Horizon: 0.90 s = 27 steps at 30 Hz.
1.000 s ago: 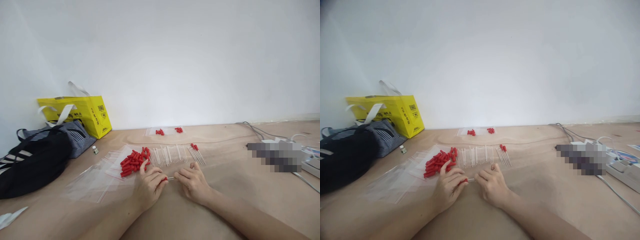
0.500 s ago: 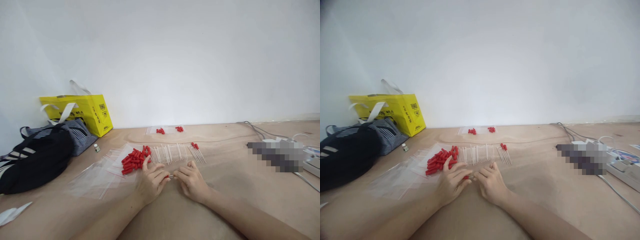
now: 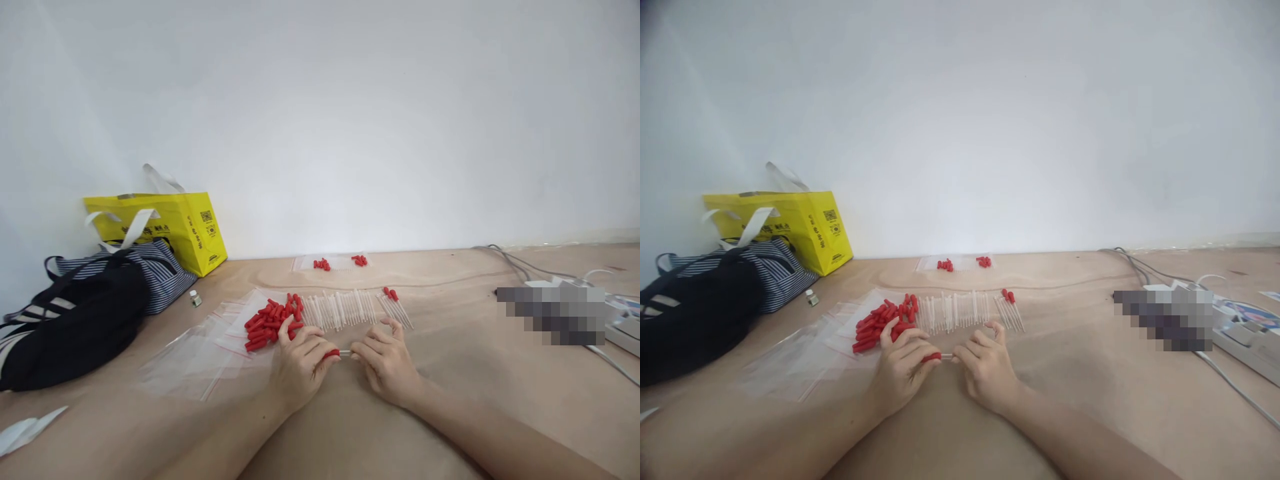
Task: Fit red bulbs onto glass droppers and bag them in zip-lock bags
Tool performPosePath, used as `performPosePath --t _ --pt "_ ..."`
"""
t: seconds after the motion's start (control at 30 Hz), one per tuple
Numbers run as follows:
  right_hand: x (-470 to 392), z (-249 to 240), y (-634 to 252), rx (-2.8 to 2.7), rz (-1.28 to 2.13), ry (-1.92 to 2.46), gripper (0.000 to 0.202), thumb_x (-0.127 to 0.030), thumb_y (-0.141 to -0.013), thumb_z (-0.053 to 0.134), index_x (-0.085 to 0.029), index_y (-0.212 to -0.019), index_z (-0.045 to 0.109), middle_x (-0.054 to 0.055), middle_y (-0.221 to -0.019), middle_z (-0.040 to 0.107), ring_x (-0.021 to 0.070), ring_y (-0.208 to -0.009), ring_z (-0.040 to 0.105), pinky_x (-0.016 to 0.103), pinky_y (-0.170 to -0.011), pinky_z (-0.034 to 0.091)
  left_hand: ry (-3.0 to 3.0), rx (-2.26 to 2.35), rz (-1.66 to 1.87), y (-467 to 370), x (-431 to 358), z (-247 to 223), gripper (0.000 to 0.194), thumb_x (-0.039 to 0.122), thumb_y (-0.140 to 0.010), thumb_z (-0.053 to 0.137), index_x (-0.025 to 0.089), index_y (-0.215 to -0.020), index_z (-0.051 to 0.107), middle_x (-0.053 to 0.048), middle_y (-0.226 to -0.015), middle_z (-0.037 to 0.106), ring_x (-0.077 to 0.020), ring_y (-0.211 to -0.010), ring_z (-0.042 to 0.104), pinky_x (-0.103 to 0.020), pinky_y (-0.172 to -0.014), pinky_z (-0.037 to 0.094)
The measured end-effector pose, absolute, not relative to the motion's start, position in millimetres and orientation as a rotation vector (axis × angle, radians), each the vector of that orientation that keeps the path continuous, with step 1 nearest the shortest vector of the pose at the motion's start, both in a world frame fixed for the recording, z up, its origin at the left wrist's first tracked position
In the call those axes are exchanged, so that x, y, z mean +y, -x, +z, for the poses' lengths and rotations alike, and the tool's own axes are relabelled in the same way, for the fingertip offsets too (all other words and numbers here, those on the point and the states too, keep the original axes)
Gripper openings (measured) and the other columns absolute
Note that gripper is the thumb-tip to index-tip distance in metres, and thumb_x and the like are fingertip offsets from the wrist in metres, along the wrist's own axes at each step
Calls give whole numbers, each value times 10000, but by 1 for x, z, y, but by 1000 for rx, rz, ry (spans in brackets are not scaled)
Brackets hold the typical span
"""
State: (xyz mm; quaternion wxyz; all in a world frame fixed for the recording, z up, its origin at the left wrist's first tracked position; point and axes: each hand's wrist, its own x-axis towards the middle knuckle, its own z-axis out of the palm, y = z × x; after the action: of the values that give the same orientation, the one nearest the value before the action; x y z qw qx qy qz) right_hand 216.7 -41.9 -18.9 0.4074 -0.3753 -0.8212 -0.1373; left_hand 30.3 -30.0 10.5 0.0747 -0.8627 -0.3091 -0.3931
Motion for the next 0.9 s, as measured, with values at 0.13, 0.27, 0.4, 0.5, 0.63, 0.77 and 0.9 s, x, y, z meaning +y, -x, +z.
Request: performPosePath --t 0.13,0.27,0.4,0.5,0.63,0.77,0.9 --pt "-45 -17 -216 -2074 -258 910 159 -132 -792 417 -186 -757 562 -32 -584 558 108 -644 435 372 -840 188 2581 -892 -1249 -34 -35 10 173 277 -825 491 205 -686 566 58 -613 637 -165 -761 572 -508 -993 16" --pt "-46 -14 -219 -2116 -204 907 185 -148 -812 391 -181 -739 558 -28 -566 541 109 -640 435 365 -826 194 2594 -838 -1284 -36 -35 7 199 273 -839 460 205 -686 568 52 -610 635 -158 -749 571 -501 -996 37" --pt "-44 -10 -218 -2171 -246 918 185 -175 -832 397 -186 -758 567 -27 -556 536 112 -646 433 363 -819 187 2598 -869 -1208 -33 -32 9 166 256 -834 462 221 -731 587 50 -661 656 -170 -800 567 -484 -1002 48" --pt "-39 -7 -221 -2204 -327 957 160 -214 -823 433 -204 -771 585 -14 -624 574 123 -685 441 353 -796 187 2563 -941 -1111 -28 -29 12 139 295 -822 477 237 -862 598 23 -793 675 -190 -862 560 -480 -1001 59" --pt "-23 -5 -240 -2056 -392 1285 198 -222 -813 434 -213 -730 613 9 -694 610 141 -726 466 336 -751 194 2453 -1123 -995 -19 -22 12 356 352 -774 511 197 -1095 513 -70 -1020 622 -245 -984 512 -494 -983 109" --pt "0 -8 -269 -1724 -404 1820 237 -263 -816 406 -209 -782 634 41 -740 646 178 -768 501 333 -707 203 2406 -1255 -964 -14 -16 8 344 296 -766 505 194 -1095 497 -71 -1002 618 -253 -994 500 -510 -969 121" --pt "12 -11 -282 -1648 -276 2088 255 -284 -808 387 -212 -847 629 55 -741 657 217 -821 525 338 -704 222 2442 -1267 -969 -15 -15 5 319 256 -751 513 203 -1066 502 -62 -978 622 -248 -977 506 -512 -959 134"
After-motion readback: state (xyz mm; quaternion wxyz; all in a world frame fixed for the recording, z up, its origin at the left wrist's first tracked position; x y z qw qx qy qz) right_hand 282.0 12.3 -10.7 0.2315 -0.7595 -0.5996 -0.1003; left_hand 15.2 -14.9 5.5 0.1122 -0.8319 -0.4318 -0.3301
